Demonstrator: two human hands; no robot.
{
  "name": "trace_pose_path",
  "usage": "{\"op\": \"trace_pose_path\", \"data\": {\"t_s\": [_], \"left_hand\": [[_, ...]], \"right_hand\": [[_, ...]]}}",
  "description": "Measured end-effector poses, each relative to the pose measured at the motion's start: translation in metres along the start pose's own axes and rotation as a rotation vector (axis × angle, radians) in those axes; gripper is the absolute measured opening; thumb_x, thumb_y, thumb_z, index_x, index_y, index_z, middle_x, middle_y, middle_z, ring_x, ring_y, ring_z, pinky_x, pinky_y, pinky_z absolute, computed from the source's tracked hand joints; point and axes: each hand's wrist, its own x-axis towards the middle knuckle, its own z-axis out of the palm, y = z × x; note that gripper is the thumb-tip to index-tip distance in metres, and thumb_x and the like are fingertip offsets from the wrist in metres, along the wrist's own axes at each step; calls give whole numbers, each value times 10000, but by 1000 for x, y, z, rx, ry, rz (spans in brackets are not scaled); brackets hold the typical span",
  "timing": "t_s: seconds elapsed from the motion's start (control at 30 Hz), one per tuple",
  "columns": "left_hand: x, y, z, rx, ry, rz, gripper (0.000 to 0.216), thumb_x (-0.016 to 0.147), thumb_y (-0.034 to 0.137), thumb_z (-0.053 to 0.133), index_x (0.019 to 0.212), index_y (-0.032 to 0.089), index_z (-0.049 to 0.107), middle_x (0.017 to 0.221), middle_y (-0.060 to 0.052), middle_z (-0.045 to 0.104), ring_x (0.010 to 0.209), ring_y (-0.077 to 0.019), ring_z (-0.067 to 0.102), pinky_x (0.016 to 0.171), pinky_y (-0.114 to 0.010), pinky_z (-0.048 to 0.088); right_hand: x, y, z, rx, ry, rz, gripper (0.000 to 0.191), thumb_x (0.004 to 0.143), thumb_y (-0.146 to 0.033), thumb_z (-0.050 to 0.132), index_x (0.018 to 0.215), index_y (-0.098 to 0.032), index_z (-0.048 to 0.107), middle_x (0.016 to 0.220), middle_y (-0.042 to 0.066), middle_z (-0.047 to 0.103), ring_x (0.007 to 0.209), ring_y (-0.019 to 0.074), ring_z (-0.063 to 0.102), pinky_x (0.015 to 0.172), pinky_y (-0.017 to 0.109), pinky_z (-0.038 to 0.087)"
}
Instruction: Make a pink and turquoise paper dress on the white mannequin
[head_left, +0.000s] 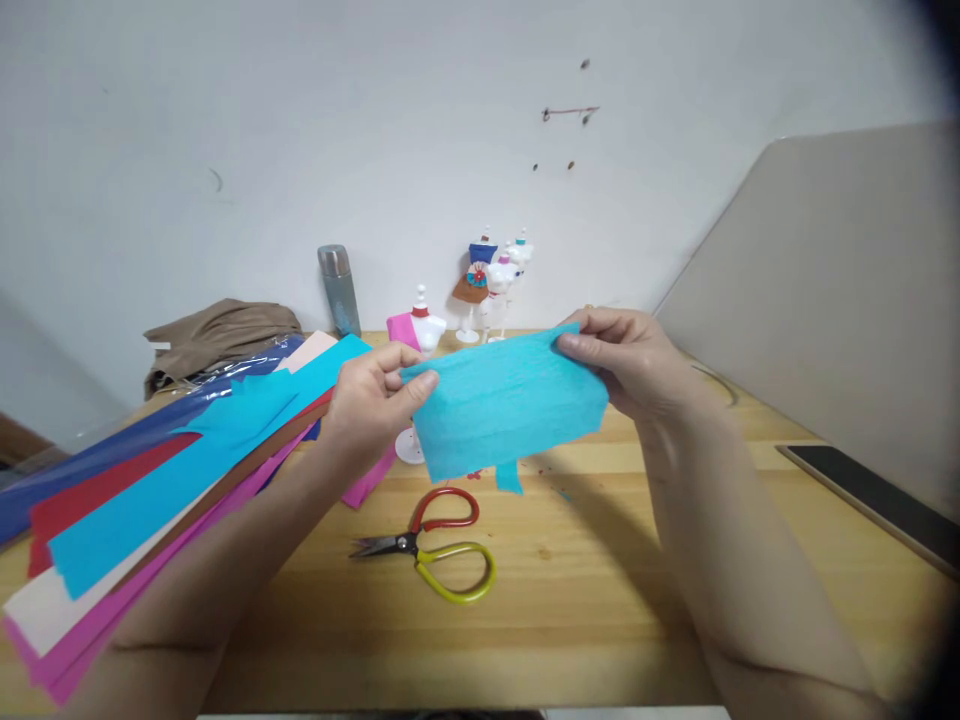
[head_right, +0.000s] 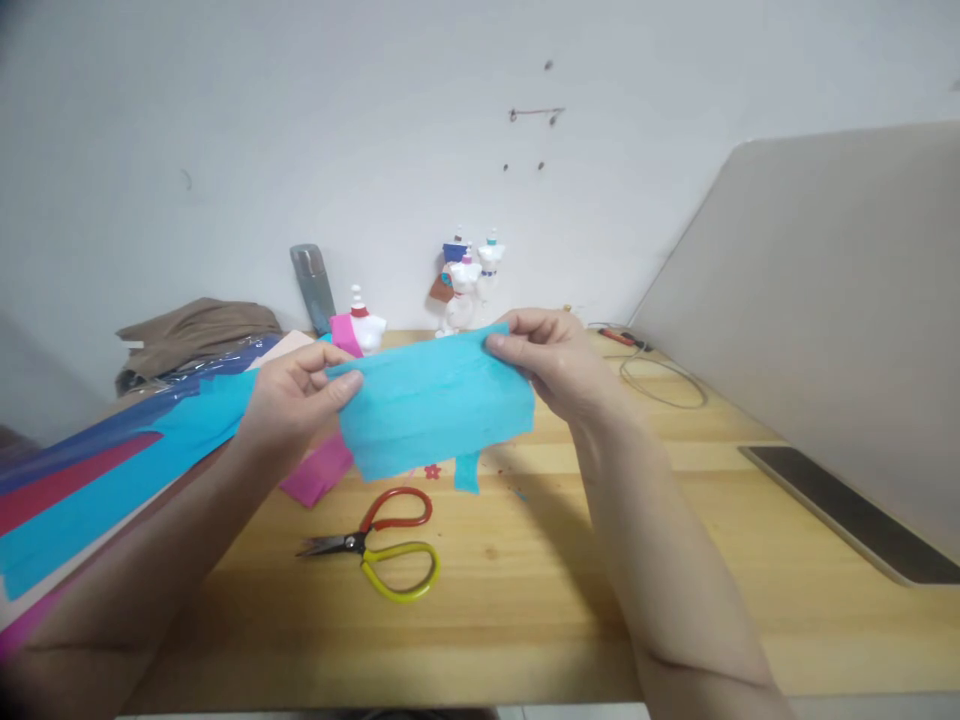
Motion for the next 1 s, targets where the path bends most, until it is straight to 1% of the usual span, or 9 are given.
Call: {"op": "trace_pose_path", "data": {"t_s": [0.2, 0.33, 0.43, 0.57, 0.67, 0.73, 0.8, 0.9, 1.0], "left_hand": [[4, 10, -10, -48, 101, 31, 145, 694, 275, 756, 735, 198, 640, 467, 80, 444, 432, -87, 412, 432, -220, 327], [6, 8, -14, -167, 77, -8, 193, 694, 295, 797, 786, 193, 661, 545, 46, 583, 500, -122, 560, 492, -246, 455], [6, 7, -14, -225, 48, -34, 230, 684, 304, 823, 810, 180, 676, 600, 27, 655, 527, -119, 601, 525, -247, 505], [6, 6, -15, -263, 12, -62, 248, 685, 306, 834, 833, 165, 694, 652, 3, 710, 557, -120, 636, 556, -242, 537], [6, 6, -16, -288, 13, -50, 286, 664, 294, 857, 871, 154, 718, 627, 10, 695, 558, -125, 644, 562, -238, 538], [7, 6, -17, -301, 26, -49, 321, 660, 275, 862, 924, 146, 733, 629, 9, 693, 549, -124, 637, 552, -233, 528], [7, 7, -17, -303, 48, -58, 343, 682, 261, 846, 985, 138, 740, 649, -1, 702, 545, -124, 630, 544, -234, 520], [7, 9, -20, -313, 86, -70, 362, 718, 264, 822, 1044, 132, 738, 692, -20, 717, 561, -134, 637, 557, -250, 529], [8, 10, -24, -324, 146, -49, 374, 727, 269, 817, 1064, 136, 725, 714, -26, 721, 566, -140, 640, 561, -259, 534]], "right_hand": [[0, 0, 5, -35, 18, -73, 393, 600, -624, 899, 614, -286, 701, 535, -5, 582, 472, 150, 483, 440, 335, 423], [-1, -1, 9, -16, 50, -101, 361, 611, -593, 906, 629, -288, 716, 507, -21, 543, 440, 128, 435, 416, 316, 376], [-1, 1, 10, 13, 68, -100, 358, 598, -574, 923, 644, -280, 724, 508, -25, 540, 437, 122, 436, 403, 301, 342], [-1, 4, 8, 45, 66, -32, 369, 563, -568, 945, 629, -277, 727, 520, -15, 552, 462, 130, 455, 406, 296, 330], [-3, 2, 7, 55, 68, 27, 357, 561, -544, 962, 655, -280, 740, 551, -7, 567, 496, 133, 472, 429, 294, 356], [-5, -1, 7, 61, 57, 46, 362, 583, -544, 955, 770, -289, 780, 592, -9, 595, 518, 136, 492, 453, 293, 377], [-8, -4, 6, 53, 14, 40, 442, 641, -560, 921, 982, -306, 799, 612, -19, 605, 526, 140, 511, 474, 294, 395], [-12, -8, 6, 23, -108, -4, 675, 710, -553, 880, 1320, -348, 678, 685, -25, 663, 555, 153, 558, 511, 302, 446], [-16, -10, 6, -2, -234, -31, 842, 704, -487, 904, 1463, -403, 549, 844, -9, 750, 606, 162, 615, 549, 317, 508]]}}
